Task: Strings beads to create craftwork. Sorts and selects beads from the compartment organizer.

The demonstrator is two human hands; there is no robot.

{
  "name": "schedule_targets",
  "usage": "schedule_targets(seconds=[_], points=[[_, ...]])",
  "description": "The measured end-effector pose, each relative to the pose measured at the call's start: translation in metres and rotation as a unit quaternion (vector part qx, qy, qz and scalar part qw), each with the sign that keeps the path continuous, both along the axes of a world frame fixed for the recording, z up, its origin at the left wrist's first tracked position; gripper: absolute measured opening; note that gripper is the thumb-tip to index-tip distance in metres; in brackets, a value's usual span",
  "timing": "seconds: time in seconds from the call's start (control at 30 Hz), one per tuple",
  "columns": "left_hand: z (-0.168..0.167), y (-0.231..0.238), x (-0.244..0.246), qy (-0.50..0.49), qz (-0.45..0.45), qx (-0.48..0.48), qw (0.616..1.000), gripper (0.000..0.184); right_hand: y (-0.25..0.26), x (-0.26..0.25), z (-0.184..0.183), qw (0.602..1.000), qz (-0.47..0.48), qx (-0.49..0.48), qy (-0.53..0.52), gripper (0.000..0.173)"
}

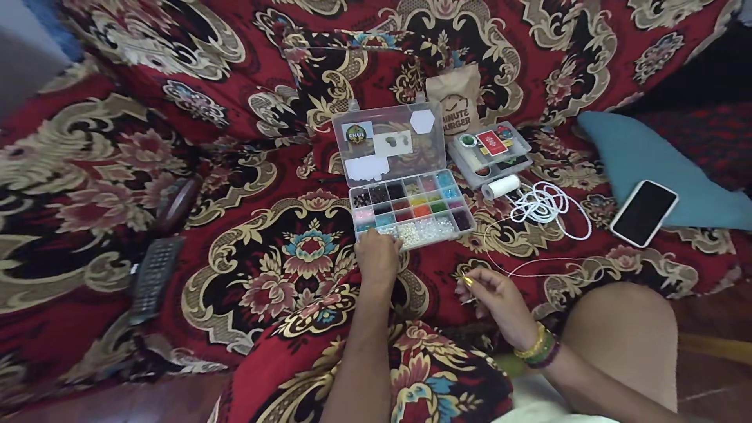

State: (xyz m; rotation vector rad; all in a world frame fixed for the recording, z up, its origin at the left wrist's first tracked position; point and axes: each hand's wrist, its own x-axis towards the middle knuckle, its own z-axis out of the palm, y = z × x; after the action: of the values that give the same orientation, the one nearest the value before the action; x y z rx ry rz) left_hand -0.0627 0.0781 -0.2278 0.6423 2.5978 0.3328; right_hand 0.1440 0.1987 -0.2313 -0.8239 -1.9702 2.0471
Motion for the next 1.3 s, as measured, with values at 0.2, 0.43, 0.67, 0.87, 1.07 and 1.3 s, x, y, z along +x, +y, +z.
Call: schedule_targets(seconds=[0.2,0.43,0.67,0.87,1.07,1.3], points=[[0.001,-0.005,-0.002,-0.023,-0.009,0.030,0.999,0.032,-0.002,-0.001,0.001,1.000,-0.012,-0.008,0.005,0.015],[-0.001,-0.009,-0.004,-0.063,0.016,0.177,0.982,0.026,-0.001,-0.001,0.000,0.999,-0.035,-0.007,0.023,0.015],[-0.023,0.018,0.041,-0.528,0.007,0.445,0.723,0.011,-0.002,0.001,-0.002,0.996,-0.061,-0.006,0.063,0.013],[-0.032,0.021,0.039,-0.590,-0.013,0.416,0.692,0.019,-0.002,0.001,-0.003,0.996,-0.054,-0.013,0.073,0.012],[-0.035,0.020,0.038,-0.586,-0.038,0.418,0.693,0.021,-0.004,0.000,-0.001,0.996,-0.036,-0.023,0.073,0.010],[-0.038,0.021,0.037,-0.594,-0.037,0.436,0.675,0.022,-0.004,0.000,0.000,0.997,-0.030,-0.013,0.073,0.010]])
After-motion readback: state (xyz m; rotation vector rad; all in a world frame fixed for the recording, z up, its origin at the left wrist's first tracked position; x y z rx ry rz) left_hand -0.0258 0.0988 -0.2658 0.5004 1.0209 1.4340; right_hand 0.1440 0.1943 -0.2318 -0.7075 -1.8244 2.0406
